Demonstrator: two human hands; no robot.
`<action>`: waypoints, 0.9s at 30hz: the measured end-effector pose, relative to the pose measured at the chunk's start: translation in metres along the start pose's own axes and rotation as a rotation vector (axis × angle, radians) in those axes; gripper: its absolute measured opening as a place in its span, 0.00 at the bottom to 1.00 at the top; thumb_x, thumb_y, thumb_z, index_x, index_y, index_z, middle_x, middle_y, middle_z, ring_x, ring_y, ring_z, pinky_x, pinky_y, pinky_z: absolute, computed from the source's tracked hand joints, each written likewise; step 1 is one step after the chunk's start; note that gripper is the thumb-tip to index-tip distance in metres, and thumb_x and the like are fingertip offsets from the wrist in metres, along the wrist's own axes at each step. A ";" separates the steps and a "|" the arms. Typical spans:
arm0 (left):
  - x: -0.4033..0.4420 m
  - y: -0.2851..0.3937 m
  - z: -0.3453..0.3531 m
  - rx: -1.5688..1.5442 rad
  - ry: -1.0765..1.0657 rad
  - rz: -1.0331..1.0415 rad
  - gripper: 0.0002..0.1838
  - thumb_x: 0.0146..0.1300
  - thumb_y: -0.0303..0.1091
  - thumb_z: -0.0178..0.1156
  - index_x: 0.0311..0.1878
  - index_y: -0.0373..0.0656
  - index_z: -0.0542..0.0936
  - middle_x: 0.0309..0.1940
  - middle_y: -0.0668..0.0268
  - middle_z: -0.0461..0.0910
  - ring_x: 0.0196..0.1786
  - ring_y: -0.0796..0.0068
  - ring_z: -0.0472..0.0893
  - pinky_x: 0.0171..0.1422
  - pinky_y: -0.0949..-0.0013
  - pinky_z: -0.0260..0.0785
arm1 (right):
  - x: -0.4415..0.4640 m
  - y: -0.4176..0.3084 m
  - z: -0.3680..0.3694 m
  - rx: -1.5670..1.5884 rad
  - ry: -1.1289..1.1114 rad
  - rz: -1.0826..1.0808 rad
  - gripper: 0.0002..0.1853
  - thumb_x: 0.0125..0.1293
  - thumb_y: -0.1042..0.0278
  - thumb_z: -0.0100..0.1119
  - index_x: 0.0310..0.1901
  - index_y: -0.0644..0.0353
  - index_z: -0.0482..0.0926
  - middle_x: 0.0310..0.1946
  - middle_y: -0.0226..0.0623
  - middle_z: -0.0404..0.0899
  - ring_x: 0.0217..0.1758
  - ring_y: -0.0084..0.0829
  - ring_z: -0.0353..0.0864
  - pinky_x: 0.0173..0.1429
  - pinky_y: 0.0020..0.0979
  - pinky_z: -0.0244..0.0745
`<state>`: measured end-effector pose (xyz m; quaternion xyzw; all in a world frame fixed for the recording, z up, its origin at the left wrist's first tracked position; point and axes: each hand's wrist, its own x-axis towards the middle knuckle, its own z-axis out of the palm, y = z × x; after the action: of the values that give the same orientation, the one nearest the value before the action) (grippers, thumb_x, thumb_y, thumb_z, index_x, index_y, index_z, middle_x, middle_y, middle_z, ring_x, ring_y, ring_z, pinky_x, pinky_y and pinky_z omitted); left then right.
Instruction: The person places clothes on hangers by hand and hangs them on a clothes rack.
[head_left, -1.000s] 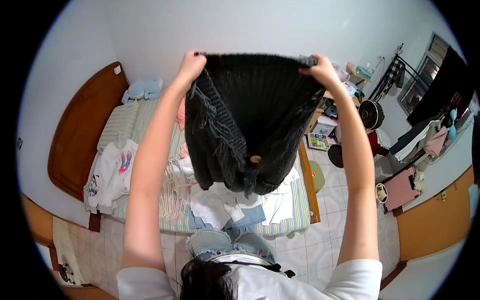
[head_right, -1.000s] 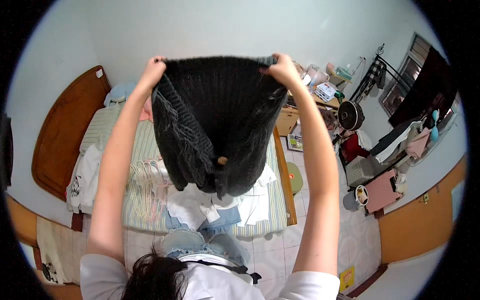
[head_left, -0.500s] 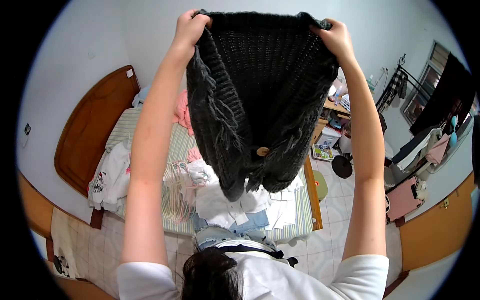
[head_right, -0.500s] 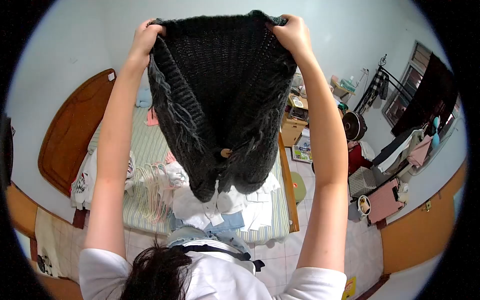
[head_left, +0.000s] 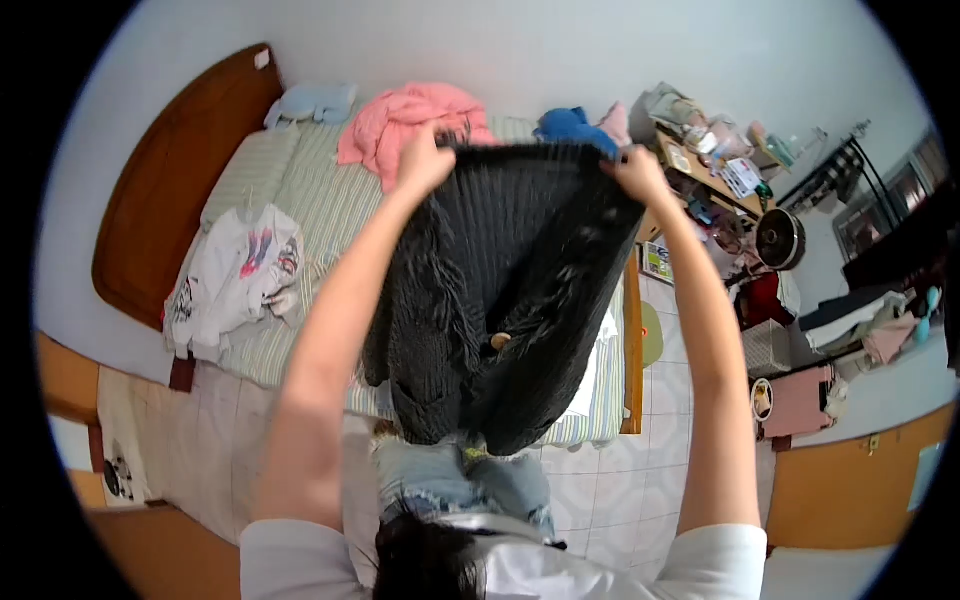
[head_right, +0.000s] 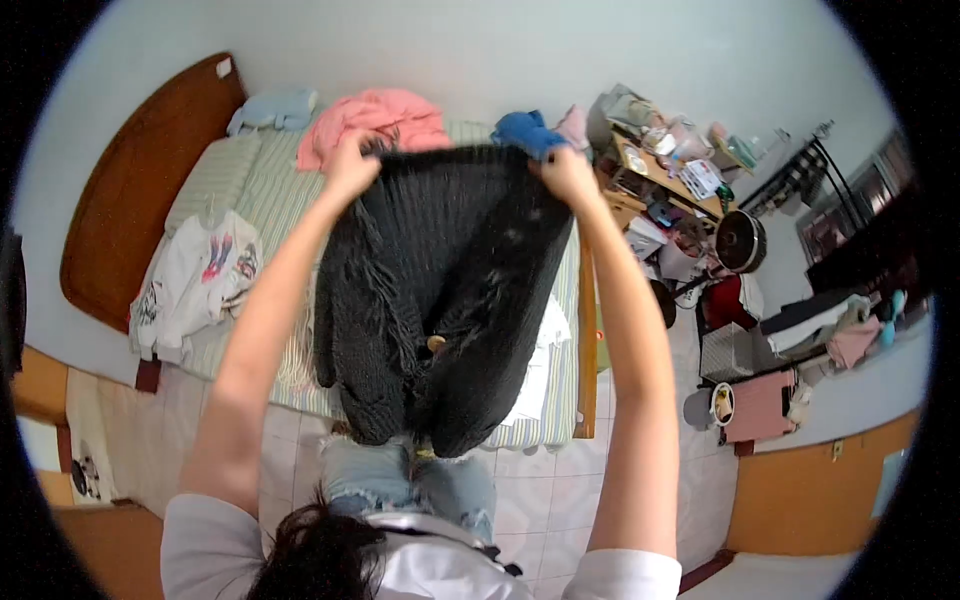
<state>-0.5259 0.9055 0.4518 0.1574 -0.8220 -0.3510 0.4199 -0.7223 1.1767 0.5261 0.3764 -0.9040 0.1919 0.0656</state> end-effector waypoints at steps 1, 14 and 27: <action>-0.032 -0.029 0.020 0.033 -0.025 -0.127 0.20 0.43 0.25 0.54 0.45 0.39 0.77 0.40 0.49 0.80 0.47 0.52 0.79 0.53 0.59 0.69 | -0.006 0.021 0.053 0.040 0.040 -0.062 0.23 0.53 0.51 0.64 0.39 0.66 0.80 0.37 0.55 0.79 0.45 0.52 0.78 0.49 0.43 0.73; -0.245 -0.257 0.104 -0.037 -0.355 -0.608 0.24 0.48 0.25 0.64 0.50 0.36 0.71 0.46 0.50 0.77 0.52 0.53 0.76 0.54 0.62 0.68 | -0.067 0.067 0.379 0.069 -0.147 0.294 0.12 0.55 0.65 0.58 0.38 0.62 0.79 0.34 0.53 0.79 0.41 0.52 0.78 0.45 0.45 0.71; -0.350 -0.461 -0.022 0.276 -0.325 -0.725 0.19 0.48 0.26 0.60 0.47 0.39 0.74 0.48 0.47 0.71 0.53 0.47 0.72 0.58 0.56 0.65 | -0.097 -0.124 0.539 0.278 -0.079 -0.128 0.22 0.50 0.80 0.54 0.51 0.61 0.70 0.50 0.48 0.69 0.55 0.51 0.65 0.59 0.45 0.62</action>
<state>-0.3159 0.7651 -0.0695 0.4339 -0.8081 -0.3830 0.1091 -0.5522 0.9467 0.0434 0.4459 -0.8448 0.2954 -0.0107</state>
